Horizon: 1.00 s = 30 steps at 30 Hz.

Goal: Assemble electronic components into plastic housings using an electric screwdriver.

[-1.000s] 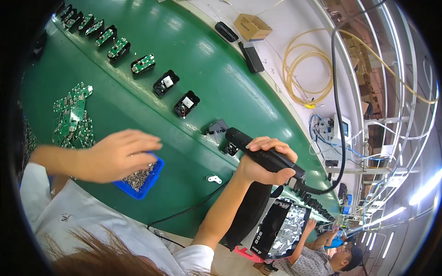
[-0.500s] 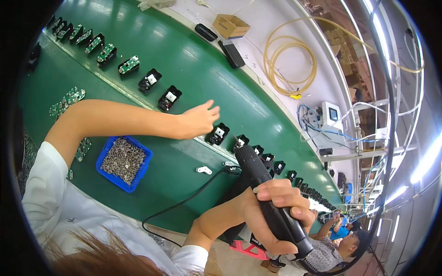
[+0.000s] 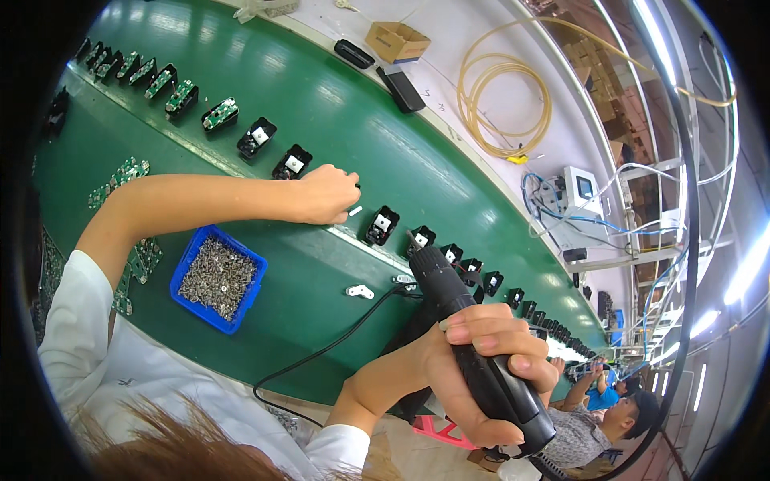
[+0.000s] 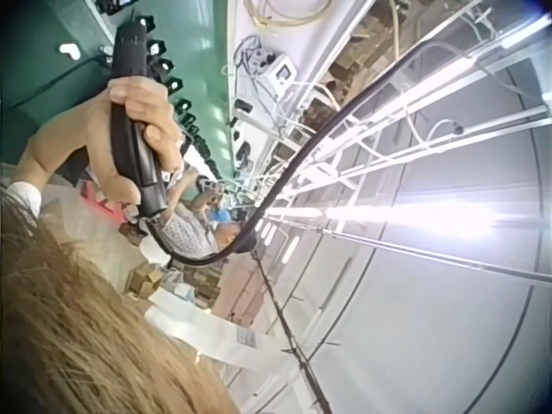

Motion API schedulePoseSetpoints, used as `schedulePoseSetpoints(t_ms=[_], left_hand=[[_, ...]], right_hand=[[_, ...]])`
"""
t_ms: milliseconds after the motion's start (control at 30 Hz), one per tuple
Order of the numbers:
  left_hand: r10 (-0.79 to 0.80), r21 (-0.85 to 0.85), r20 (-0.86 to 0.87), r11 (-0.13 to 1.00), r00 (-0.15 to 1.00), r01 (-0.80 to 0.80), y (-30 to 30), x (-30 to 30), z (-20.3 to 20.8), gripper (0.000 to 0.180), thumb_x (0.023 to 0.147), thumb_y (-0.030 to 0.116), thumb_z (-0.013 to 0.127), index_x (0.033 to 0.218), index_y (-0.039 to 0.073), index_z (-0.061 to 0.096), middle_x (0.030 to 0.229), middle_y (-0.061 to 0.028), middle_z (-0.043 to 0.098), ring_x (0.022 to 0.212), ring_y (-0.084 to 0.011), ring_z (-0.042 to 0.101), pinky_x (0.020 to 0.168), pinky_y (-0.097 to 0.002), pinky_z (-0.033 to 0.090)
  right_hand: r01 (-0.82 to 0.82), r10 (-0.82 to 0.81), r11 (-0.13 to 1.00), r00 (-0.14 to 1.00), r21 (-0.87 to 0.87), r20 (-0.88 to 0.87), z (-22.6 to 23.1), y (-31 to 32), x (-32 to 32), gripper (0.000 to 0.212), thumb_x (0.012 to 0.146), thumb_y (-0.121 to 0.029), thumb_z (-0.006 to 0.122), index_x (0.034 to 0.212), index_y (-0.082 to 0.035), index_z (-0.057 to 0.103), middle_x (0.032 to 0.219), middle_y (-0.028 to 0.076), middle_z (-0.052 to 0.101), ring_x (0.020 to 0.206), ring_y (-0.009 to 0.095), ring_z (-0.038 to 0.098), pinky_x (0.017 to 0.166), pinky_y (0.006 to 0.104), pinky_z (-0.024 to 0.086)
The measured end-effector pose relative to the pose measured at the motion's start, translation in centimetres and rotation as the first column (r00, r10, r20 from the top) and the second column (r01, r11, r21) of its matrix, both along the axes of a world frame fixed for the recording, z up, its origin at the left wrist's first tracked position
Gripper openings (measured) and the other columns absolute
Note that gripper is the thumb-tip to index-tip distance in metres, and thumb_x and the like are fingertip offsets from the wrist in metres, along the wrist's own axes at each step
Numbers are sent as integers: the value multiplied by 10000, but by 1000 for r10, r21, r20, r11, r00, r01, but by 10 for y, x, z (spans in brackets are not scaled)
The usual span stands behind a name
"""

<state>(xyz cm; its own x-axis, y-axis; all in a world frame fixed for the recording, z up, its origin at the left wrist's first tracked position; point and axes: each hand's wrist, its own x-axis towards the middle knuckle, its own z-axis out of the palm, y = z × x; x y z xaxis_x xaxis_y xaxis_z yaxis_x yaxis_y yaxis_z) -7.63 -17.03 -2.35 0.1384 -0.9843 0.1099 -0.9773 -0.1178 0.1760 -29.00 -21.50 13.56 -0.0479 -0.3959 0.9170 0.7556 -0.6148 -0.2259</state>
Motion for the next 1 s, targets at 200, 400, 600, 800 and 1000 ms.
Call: schedulePoseSetpoints(t_ms=[200,400,600,800,1000], left_hand=[[26,105,-87,994,996,-17,-11,-12,2,400,734,322,789,839,-54,699,970,-243,650,949,-384,659,746,-448,557],[89,85,29,992,996,-92,-27,-22,-18,367,757,264,771,885,-74,705,1133,-305,610,1163,-461,569,817,-492,538],[76,-82,198,995,977,-61,-19,-17,-31,244,775,176,707,853,-56,712,1171,-301,599,1215,-456,535,868,-530,514],[15,148,-504,987,863,69,-8,52,3,306,869,252,647,840,-48,701,1113,-244,660,868,-403,664,811,-427,523],[-82,3,-454,996,887,94,4,74,47,161,818,128,717,861,-27,720,861,-184,708,801,-329,678,743,-394,522]], right_hand=[[-99,98,995,995,-28,-35,-1,-3,1,695,928,-664,438,892,30,461,614,149,507,370,219,485,321,330,439],[-134,133,991,990,-19,-46,-3,-3,1,684,939,-647,436,909,36,452,617,161,516,374,223,494,327,331,443],[-84,87,996,992,27,-89,-6,-2,-1,674,904,-672,451,884,-1,518,626,98,439,387,172,400,329,275,343],[-170,170,985,982,10,-84,-6,-5,0,667,923,-654,436,901,10,479,624,115,469,368,187,430,316,293,379],[-224,225,974,972,27,-60,-4,-10,-7,651,941,-646,423,916,4,433,624,124,481,360,205,461,304,310,409]])
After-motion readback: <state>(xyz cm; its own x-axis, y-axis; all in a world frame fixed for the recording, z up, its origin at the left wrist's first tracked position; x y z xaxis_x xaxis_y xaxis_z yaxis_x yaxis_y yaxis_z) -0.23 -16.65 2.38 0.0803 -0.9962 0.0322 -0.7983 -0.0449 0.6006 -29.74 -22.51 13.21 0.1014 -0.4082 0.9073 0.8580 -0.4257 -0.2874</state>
